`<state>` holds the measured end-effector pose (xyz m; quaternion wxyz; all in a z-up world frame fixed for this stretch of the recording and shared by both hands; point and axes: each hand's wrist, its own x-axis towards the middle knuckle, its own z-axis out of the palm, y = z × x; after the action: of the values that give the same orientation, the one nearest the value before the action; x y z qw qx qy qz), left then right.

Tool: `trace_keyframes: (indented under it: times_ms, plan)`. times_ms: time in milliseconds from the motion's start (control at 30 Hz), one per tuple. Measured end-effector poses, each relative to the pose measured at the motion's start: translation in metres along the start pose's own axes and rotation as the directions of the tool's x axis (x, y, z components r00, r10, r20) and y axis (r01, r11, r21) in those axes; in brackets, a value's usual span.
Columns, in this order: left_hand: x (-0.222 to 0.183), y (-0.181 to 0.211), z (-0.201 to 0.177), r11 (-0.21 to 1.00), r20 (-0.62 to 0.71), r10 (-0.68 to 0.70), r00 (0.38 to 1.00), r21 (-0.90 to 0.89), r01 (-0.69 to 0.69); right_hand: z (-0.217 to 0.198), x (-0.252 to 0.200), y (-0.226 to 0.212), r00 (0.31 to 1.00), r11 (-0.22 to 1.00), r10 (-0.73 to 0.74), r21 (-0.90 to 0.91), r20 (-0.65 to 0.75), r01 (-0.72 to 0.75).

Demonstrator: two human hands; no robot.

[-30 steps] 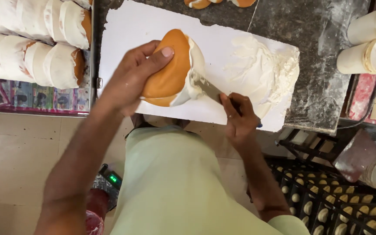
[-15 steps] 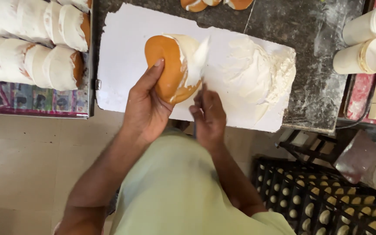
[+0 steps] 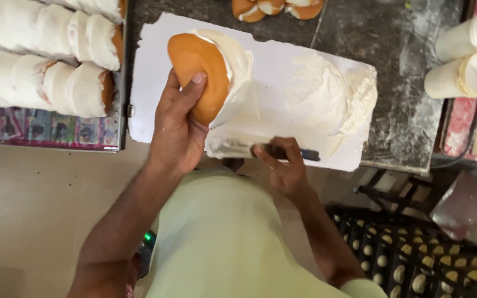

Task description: Applying cream filling to the exterior or interior edges of buns using a palette knife.

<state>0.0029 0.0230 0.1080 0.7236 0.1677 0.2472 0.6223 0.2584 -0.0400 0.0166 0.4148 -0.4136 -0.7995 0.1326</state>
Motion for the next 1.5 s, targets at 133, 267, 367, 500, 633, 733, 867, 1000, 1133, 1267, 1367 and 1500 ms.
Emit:
trace_keyframes:
  times_ms: [133,267,367,500,633,733,867,1000,1133,1267,1367,1500]
  plan:
    - [0.005,0.011,-0.01,0.986,0.016,0.009,1.0,0.166,-0.012,-0.006,-0.032,0.014,0.914,0.738,0.404,0.586,0.013,-0.335]
    - [0.01,0.03,-0.02,0.885,0.184,-0.151,0.971,0.462,0.05,-0.032,0.041,-0.018,0.953,0.874,0.304,0.395,0.008,-0.283]
    - [0.012,0.039,-0.02,0.769,0.364,-0.315,0.877,0.639,0.011,-0.032,0.053,-0.015,0.971,0.946,0.213,0.225,0.109,-0.233]
    - [0.013,0.04,-0.019,0.696,0.377,-0.37,0.849,0.718,-0.016,-0.04,0.046,-0.008,0.963,0.949,0.251,0.17,0.099,-0.265]
    - [0.012,0.026,-0.013,0.763,0.207,-0.229,0.951,0.645,0.043,-0.044,0.041,-0.024,0.966,0.952,0.166,0.222,0.197,-0.209]
    - [0.005,0.009,-0.003,0.917,0.027,-0.126,0.992,0.385,0.106,-0.038,0.031,-0.026,0.979,0.994,0.087,-0.077,0.184,-0.074]
    - [0.0,-0.002,0.001,0.98,-0.069,-0.16,0.985,0.111,0.167,-0.032,0.027,-0.04,0.99,0.989,0.055,-0.145,0.127,-0.037]
    - [0.001,-0.004,0.006,0.969,-0.161,-0.24,0.957,-0.095,0.227,-0.031,0.02,-0.04,0.983,0.995,0.047,-0.092,0.179,-0.031]
    - [0.001,-0.007,0.0,0.948,-0.111,-0.288,0.951,-0.172,0.267,-0.009,-0.004,-0.005,0.992,0.914,0.106,0.387,0.061,-0.122]
    - [-0.001,-0.022,-0.004,0.919,0.061,-0.322,0.945,-0.219,0.327,0.03,0.019,-0.028,0.823,0.296,0.567,0.926,0.027,-0.234]
    - [-0.002,-0.017,0.003,0.898,-0.056,-0.382,0.923,-0.258,0.356,0.039,0.021,-0.041,0.826,0.676,0.561,0.609,-0.059,-0.415]
    - [-0.003,-0.007,-0.003,0.914,0.003,-0.294,0.956,-0.291,0.282,0.032,-0.018,-0.008,0.974,0.976,0.138,0.191,-0.177,-0.104]
